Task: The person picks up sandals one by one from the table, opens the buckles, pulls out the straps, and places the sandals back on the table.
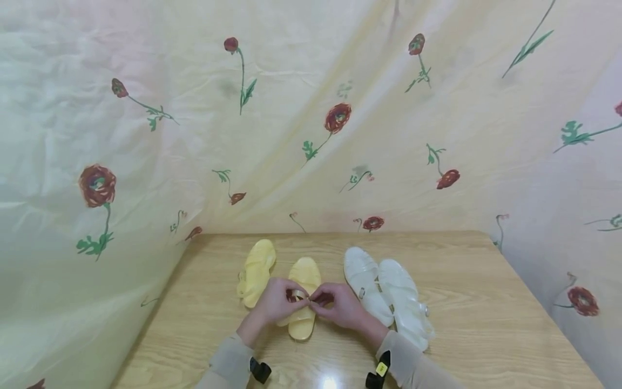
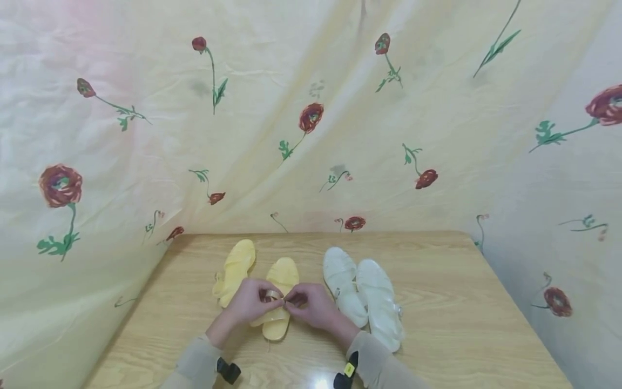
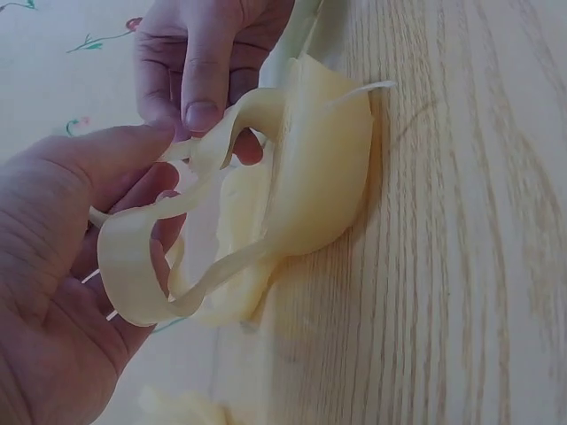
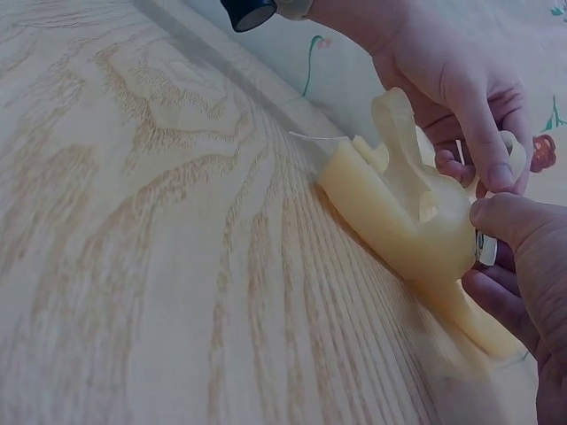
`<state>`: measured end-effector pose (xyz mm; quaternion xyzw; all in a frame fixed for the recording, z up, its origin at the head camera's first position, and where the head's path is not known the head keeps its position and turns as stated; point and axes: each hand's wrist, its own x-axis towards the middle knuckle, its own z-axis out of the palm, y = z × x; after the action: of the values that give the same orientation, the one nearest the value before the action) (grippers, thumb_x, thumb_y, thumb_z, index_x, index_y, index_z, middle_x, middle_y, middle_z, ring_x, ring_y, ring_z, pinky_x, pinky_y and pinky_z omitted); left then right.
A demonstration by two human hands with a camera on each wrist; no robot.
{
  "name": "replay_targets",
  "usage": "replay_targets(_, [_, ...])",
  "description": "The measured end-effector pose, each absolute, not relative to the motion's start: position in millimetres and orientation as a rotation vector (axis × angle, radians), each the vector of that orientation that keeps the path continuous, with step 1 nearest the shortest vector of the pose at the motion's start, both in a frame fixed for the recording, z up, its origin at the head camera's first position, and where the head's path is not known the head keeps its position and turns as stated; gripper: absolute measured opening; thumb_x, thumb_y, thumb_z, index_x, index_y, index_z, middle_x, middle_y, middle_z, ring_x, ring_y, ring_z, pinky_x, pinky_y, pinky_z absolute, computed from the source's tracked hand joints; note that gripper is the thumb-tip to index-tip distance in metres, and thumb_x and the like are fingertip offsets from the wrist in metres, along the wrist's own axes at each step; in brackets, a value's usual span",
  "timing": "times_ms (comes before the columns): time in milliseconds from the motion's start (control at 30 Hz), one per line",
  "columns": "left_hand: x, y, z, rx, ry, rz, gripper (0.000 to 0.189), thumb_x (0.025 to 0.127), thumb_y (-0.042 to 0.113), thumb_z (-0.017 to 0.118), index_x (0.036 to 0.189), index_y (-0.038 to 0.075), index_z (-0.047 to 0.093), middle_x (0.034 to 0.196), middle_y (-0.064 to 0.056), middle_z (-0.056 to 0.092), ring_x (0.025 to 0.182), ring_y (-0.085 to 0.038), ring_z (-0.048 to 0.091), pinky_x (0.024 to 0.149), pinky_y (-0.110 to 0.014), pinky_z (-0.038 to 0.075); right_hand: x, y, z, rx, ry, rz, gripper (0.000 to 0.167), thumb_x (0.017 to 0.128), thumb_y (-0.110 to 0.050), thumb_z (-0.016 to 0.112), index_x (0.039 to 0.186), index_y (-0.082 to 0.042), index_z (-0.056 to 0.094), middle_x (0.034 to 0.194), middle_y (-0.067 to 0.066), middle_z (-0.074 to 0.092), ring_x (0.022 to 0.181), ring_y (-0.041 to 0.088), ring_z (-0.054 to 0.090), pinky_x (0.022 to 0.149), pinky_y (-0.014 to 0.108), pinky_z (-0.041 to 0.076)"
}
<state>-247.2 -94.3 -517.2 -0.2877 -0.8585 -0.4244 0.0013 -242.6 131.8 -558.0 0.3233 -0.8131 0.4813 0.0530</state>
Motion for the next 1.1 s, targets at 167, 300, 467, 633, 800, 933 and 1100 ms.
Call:
replay_targets(167, [-247.6, -95.3, -518.8, -0.891, -2.708, -1.325, 0.006, 0.092, 0.016, 0.085, 0.093, 0.011, 0.084, 0.067, 0.008, 0.064, 0.057, 0.005, 0.045, 0.052, -0.014, 0.038, -243.3, 132.0, -558.6, 0.963, -2.477, 1.486, 0.012, 0.092, -0.006, 0.081, 0.098, -0.015, 0.077, 0.094, 0.002, 0.079, 0.084, 0.008, 0.075, 0.077, 0.029, 0.066])
replay_targets(300, [-246.9, -96.3, -519.6, -0.864, -2.715, -1.317, 0.008, 0.092, 0.021, 0.085, 0.092, 0.012, 0.085, 0.067, 0.007, 0.065, 0.057, 0.005, 0.043, 0.052, -0.014, 0.036, -243.9, 132.4, -558.4, 0.974, -2.475, 1.492, 0.016, 0.091, -0.003, 0.081, 0.097, -0.016, 0.075, 0.095, 0.001, 0.078, 0.084, 0.006, 0.074, 0.076, 0.027, 0.065])
replay_targets(467, [-245.8, -97.9, -523.1, -0.837, -2.7, -1.319, 0.011, 0.092, 0.024, 0.085, 0.093, 0.013, 0.086, 0.075, 0.003, 0.075, 0.057, 0.005, 0.045, 0.053, -0.015, 0.04, -242.8, 132.7, -557.8, 0.982, -2.477, 1.502, 0.018, 0.091, -0.002, 0.08, 0.097, -0.017, 0.072, 0.096, 0.001, 0.077, 0.085, 0.005, 0.074, 0.077, 0.026, 0.065])
replay_targets(633, [-245.6, -99.4, -528.6, -0.855, -2.643, -1.352, 0.012, 0.092, 0.025, 0.085, 0.093, 0.013, 0.086, 0.08, 0.001, 0.079, 0.058, 0.004, 0.049, 0.053, -0.015, 0.043, -242.2, 131.9, -557.1, 1.003, -2.461, 1.521, 0.017, 0.091, -0.001, 0.079, 0.097, -0.015, 0.071, 0.097, 0.003, 0.077, 0.086, 0.006, 0.075, 0.077, 0.025, 0.065])
replay_targets(800, [-245.1, -101.0, -532.9, -0.882, -2.585, -1.377, 0.009, 0.091, 0.02, 0.086, 0.093, 0.012, 0.086, 0.08, -0.002, 0.08, 0.059, 0.006, 0.049, 0.054, -0.015, 0.044, -243.3, 129.3, -561.0, 1.038, -2.412, 1.502, 0.02, 0.088, 0.003, 0.078, 0.095, -0.014, 0.07, 0.095, 0.003, 0.076, 0.085, 0.006, 0.074, 0.076, 0.026, 0.065])
replay_targets(933, [-243.1, -99.1, -528.6, -0.876, -2.615, -1.392, 0.004, 0.09, 0.013, 0.084, 0.091, 0.009, 0.084, 0.081, -0.005, 0.08, 0.059, 0.006, 0.052, 0.054, -0.015, 0.048, -245.1, 126.6, -563.9, 1.072, -2.37, 1.44, 0.021, 0.085, 0.004, 0.078, 0.094, -0.013, 0.071, 0.091, 0.003, 0.075, 0.081, 0.005, 0.073, 0.073, 0.028, 0.065])
replay_targets(1100, [-242.6, -93.1, -517.6, -0.888, -2.681, -1.366, 0.001, 0.085, 0.009, 0.081, 0.086, 0.009, 0.08, 0.086, -0.005, 0.08, 0.059, 0.005, 0.058, 0.055, -0.018, 0.054, -245.8, 126.4, -563.7, 1.045, -2.372, 1.39, 0.022, 0.084, 0.002, 0.082, 0.092, -0.017, 0.074, 0.086, -0.002, 0.075, 0.078, 0.002, 0.07, 0.07, 0.028, 0.065])
